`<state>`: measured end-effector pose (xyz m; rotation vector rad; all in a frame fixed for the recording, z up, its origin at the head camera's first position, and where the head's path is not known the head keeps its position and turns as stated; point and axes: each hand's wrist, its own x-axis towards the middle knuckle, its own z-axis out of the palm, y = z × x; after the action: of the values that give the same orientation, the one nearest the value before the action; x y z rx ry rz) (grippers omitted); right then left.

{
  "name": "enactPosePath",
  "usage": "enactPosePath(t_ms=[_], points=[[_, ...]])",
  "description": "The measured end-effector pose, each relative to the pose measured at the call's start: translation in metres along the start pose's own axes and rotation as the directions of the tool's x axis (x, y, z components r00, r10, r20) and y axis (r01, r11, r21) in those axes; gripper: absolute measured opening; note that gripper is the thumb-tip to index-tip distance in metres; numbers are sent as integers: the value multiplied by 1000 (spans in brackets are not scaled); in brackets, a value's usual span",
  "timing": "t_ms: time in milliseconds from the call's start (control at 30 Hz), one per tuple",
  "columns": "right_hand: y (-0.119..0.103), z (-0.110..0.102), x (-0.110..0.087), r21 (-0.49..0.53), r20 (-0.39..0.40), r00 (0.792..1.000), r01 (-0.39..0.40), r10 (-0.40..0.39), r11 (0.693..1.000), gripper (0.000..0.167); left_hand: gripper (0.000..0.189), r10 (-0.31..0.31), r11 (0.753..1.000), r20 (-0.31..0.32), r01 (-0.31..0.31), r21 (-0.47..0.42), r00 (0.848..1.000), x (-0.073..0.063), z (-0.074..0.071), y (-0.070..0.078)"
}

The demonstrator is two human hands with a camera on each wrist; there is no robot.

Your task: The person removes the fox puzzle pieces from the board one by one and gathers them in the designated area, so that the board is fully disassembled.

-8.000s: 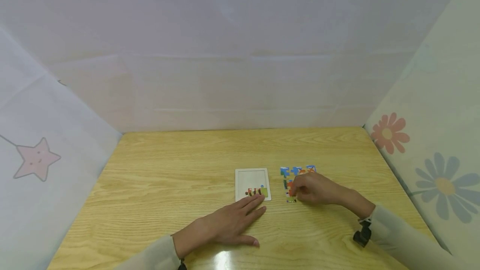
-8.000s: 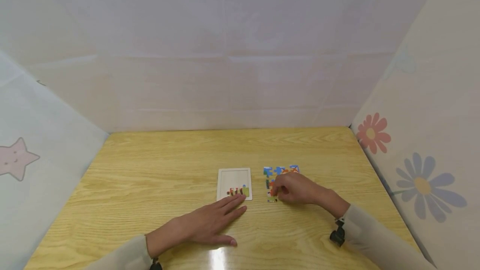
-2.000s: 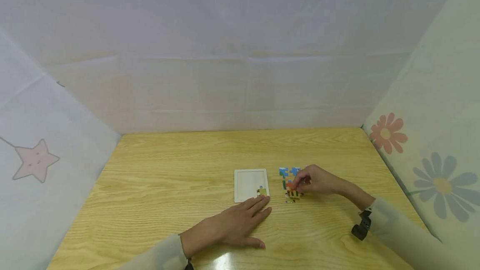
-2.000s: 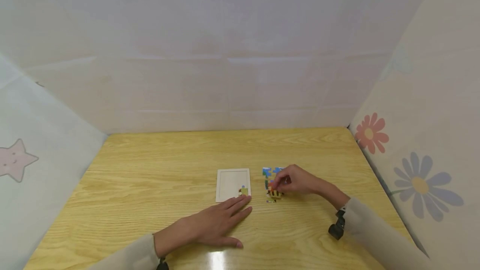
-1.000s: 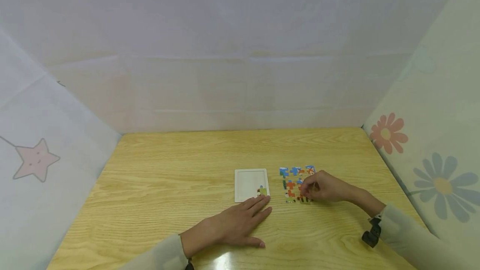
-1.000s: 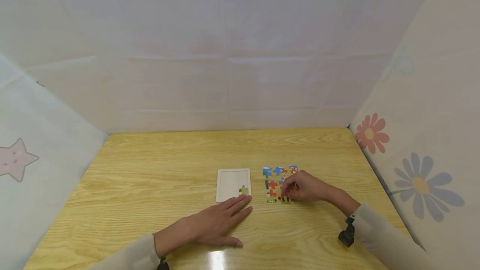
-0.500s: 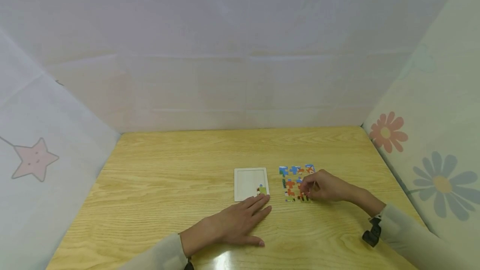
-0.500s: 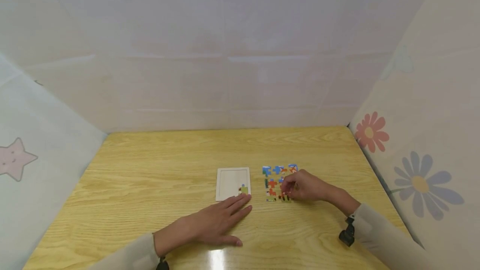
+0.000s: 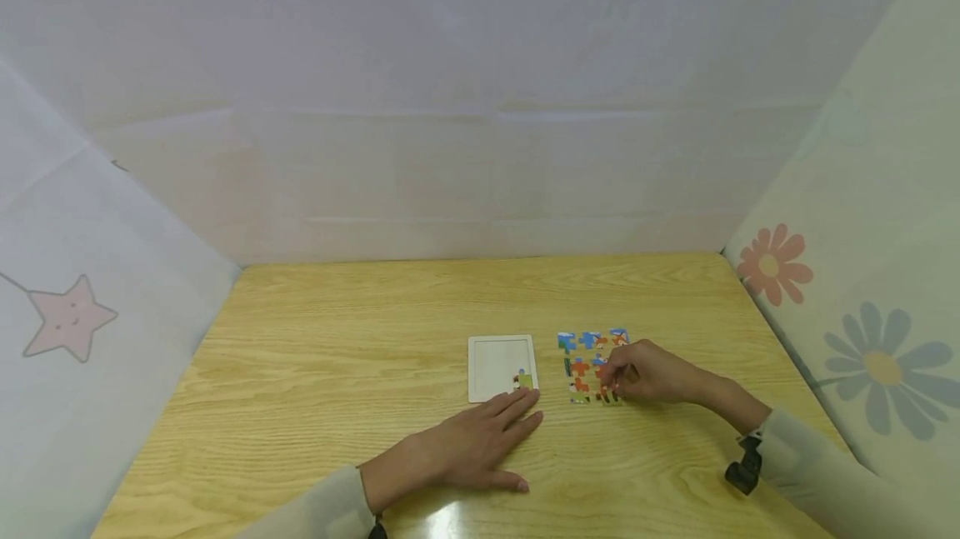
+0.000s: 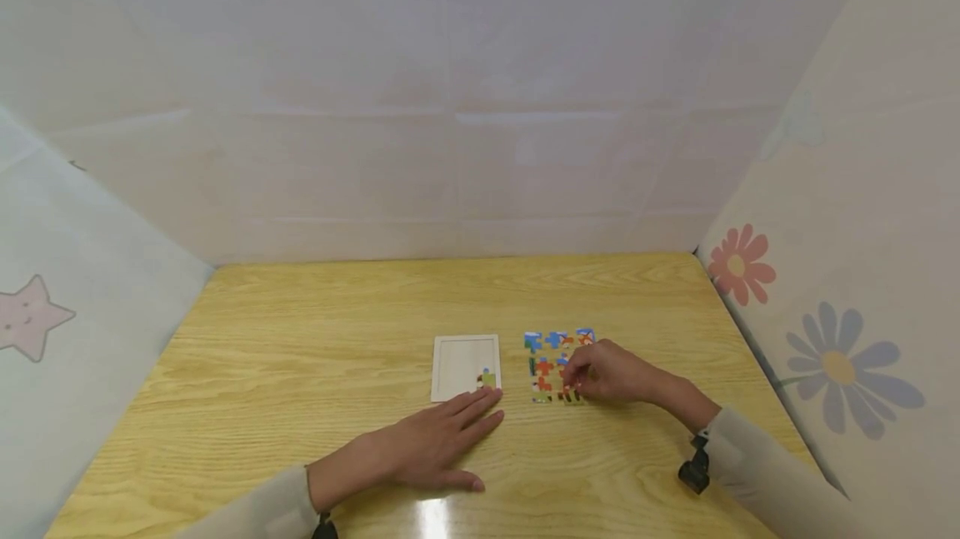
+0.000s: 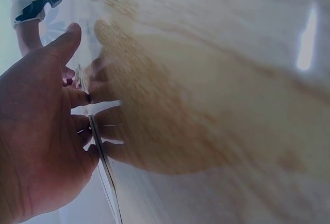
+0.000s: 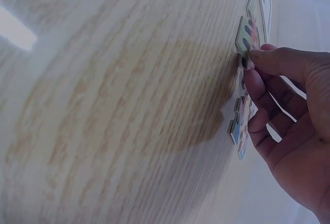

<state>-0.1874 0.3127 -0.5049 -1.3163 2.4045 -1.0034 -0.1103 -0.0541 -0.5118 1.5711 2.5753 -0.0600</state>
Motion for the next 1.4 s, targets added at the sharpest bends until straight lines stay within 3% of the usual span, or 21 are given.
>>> enactPosePath(t_ms=[400, 800, 1067, 1400], points=[[7, 1, 9, -6, -31, 997, 66, -66, 998, 24, 88, 1, 1000, -7, -1, -9, 1000, 0, 0, 0], [-3, 9, 50, -16, -32, 998, 52, -52, 999, 12, 88, -6, 1000, -5, 6, -1, 1000, 0, 2, 0], [-11, 19, 80, -4, -9, 999, -36, 36, 999, 12, 87, -5, 1000, 7, 4, 7, 1000, 0, -2, 0], [-11, 31, 105, -11, 24, 999, -34, 34, 999, 12, 88, 6, 1000, -6, -6, 13, 1000, -3, -2, -1]])
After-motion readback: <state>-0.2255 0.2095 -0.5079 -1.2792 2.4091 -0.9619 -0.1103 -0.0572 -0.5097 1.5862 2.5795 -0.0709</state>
